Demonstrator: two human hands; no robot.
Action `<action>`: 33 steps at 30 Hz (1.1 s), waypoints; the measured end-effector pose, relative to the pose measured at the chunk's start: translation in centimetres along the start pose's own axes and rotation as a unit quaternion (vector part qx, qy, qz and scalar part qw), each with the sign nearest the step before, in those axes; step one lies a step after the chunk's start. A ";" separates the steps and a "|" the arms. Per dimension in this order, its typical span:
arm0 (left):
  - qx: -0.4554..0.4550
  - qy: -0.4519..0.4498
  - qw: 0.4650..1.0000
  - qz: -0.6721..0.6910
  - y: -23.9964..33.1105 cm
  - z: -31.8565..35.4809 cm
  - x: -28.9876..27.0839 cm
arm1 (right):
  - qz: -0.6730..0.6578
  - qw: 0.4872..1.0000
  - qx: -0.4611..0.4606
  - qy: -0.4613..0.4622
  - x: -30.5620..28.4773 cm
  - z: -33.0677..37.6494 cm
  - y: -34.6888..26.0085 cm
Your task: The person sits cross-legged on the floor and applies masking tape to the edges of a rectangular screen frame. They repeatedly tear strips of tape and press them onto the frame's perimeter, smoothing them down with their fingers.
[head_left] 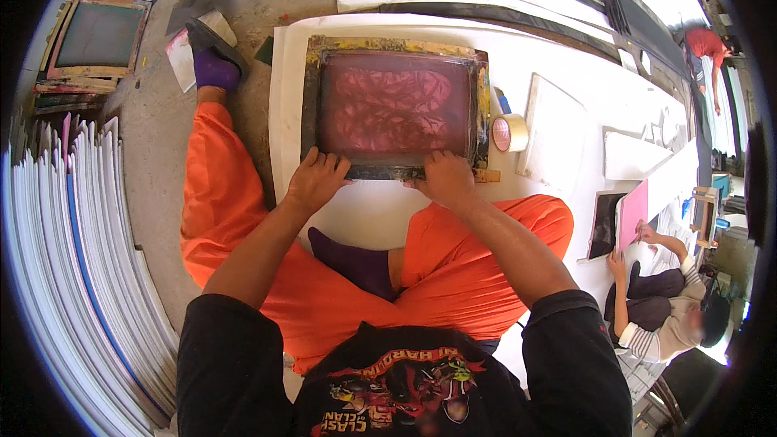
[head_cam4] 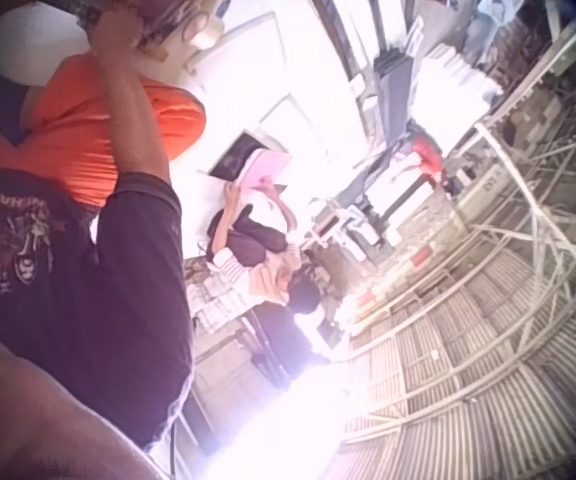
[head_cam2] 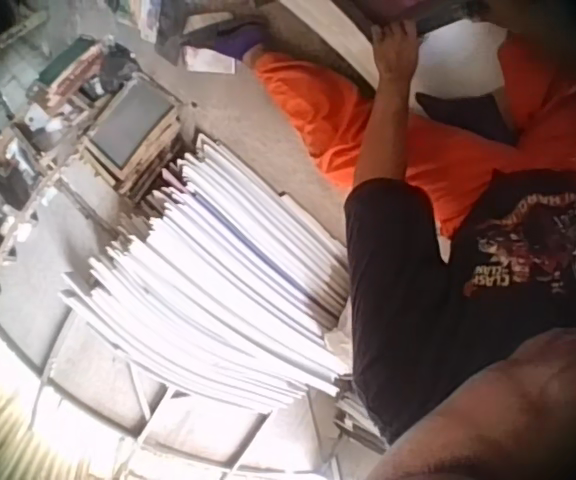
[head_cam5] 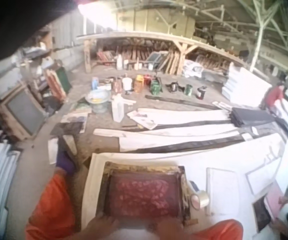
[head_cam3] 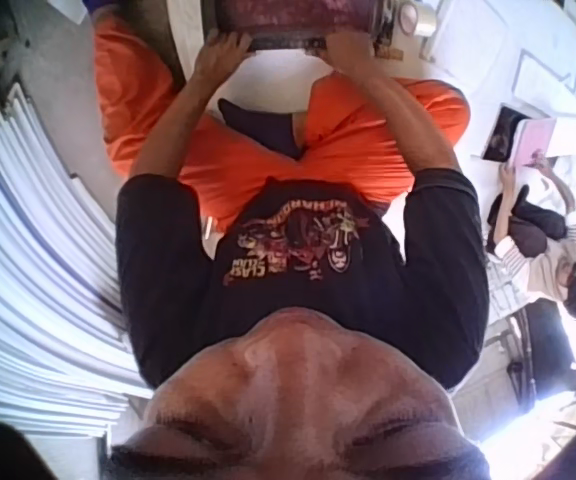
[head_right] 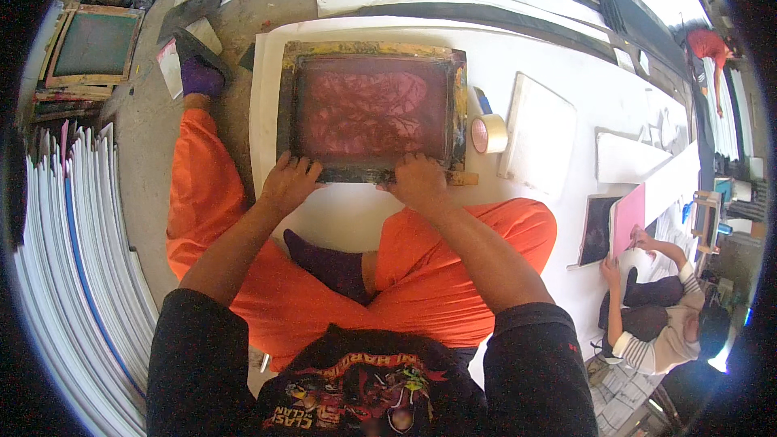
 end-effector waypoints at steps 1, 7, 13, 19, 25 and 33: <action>-0.011 -0.018 1.000 0.002 -0.2 0.0 0.5 | -0.001 1.000 0.006 -0.008 0.1 0.4 0.3; 0.065 0.056 0.996 -0.019 -3.1 0.2 -2.7 | 0.135 0.988 -0.028 -0.070 -1.7 2.8 1.6; 0.059 -0.039 0.997 -0.015 -3.5 -0.2 -1.4 | 0.169 0.984 -0.038 -0.048 -0.9 2.9 2.9; 0.055 -0.038 0.994 -0.082 -3.6 -0.5 -1.4 | 0.179 0.983 -0.039 0.000 -1.0 3.7 3.9; -0.019 0.105 0.994 -0.021 -5.3 2.4 -1.5 | 0.134 0.991 -0.019 0.024 -0.7 4.6 4.6; -0.054 0.179 0.981 -0.043 -5.6 4.2 -0.7 | 0.219 0.971 -0.034 0.088 0.3 6.5 5.6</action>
Point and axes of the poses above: each hand's wrist, its own z-axis away from the middle knuckle, its own x-axis out of the palm, y = z × x, the point moved 10 cm from there along -z, towards the middle knuckle, and after that the axes turned 15 degrees about -x, right-handed, at the moved point
